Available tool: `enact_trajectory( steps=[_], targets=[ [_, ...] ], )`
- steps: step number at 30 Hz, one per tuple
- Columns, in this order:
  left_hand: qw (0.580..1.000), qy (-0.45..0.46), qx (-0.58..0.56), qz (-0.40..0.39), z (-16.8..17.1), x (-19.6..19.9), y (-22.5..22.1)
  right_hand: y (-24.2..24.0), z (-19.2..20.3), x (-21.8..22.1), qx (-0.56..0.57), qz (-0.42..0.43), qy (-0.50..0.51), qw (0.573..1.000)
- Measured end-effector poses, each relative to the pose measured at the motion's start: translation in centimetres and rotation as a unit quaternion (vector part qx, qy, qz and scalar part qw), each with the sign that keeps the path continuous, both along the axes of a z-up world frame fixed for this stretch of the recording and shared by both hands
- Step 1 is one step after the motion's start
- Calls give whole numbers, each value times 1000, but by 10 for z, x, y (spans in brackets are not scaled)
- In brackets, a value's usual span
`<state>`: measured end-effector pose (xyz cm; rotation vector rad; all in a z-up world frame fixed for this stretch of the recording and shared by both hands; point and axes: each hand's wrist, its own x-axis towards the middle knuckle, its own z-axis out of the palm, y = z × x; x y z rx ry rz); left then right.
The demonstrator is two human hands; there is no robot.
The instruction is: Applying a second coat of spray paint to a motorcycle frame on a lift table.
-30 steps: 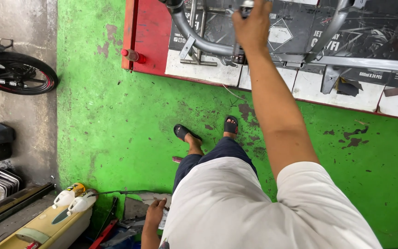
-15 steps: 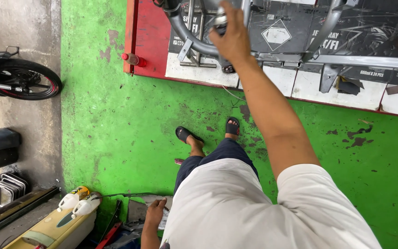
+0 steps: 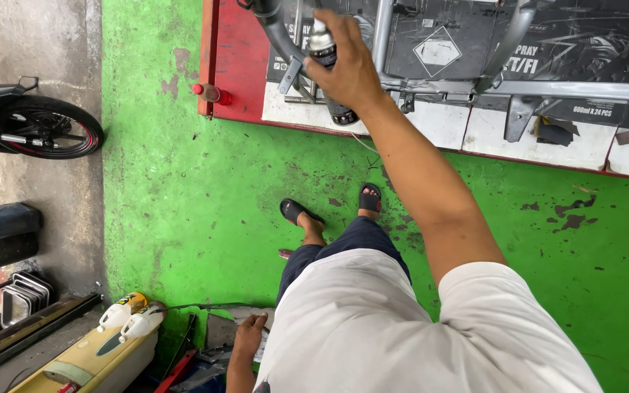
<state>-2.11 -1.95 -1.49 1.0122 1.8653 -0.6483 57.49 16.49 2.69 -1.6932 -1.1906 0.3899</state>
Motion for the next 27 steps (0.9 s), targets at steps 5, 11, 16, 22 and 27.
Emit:
enact_trajectory(
  steps=[5,11,16,22,27],
  targets=[
    [1000,-1,3,-7,0,2,2,-12,53,5,147,-48,-58,986],
    [1000,10,5,-26,0,2,1,-9,40,-9,161,-46,-70,983],
    [1000,-14,12,14,6,7,-5,-15,-22,-26,15,-2,-52,999],
    [1000,-3,-16,-4,6,4,-13,-28,-45,-35,-102,-14,-56,993],
    [1000,-6,-1,-5,4,4,-11,-20,-26,-38,-7,-1,-84,996]
  ],
)
